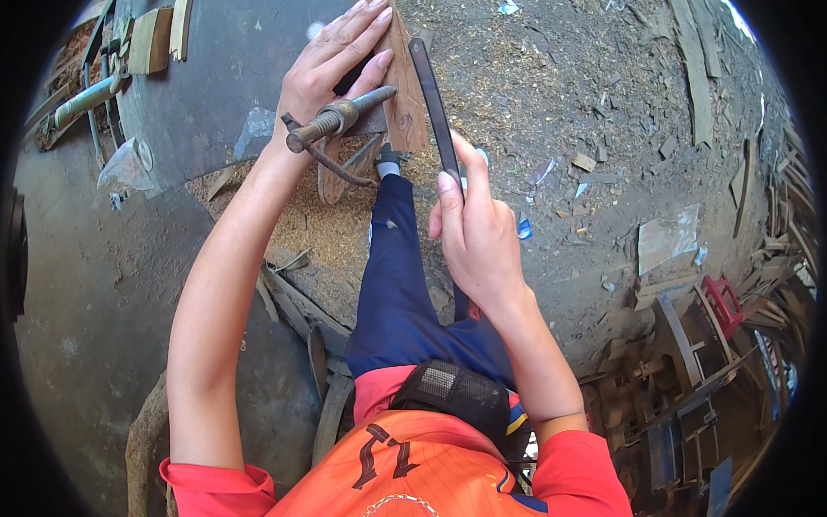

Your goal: Cutting a small piece of wood with a coping saw after securing it with a C-clamp.

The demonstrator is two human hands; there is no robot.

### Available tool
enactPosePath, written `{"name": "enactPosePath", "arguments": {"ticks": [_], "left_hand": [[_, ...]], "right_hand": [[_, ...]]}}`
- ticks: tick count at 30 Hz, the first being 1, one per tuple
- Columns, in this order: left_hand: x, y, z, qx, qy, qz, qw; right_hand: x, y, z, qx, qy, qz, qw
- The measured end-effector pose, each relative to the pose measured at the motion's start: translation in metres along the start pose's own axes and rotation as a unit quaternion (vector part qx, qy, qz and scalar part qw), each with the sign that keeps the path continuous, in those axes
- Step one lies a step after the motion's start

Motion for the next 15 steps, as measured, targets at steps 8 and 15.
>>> {"name": "enactPosePath", "arguments": {"ticks": [8,15], "left_hand": [[0.003,0.003,0.002,-0.015,0.021,0.006,1.0],[0.001,0.003,0.0,-0.009,0.013,0.012,1.0]], "right_hand": [[0.017,-0.003,0.007,-0.116,-0.137,0.225,0.958],[0.045,-0.003,0.018,-0.109,-0.093,0.335,0.931]]}}
Point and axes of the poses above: each hand's wrist, its own z-axis away from the middle knuckle, its own y-axis out of the palm, x = y × z, the point moved 7 cm from there along -z, towards the middle knuckle, and after that the axes turned 15 degrees about z, right-handed, at the moved point
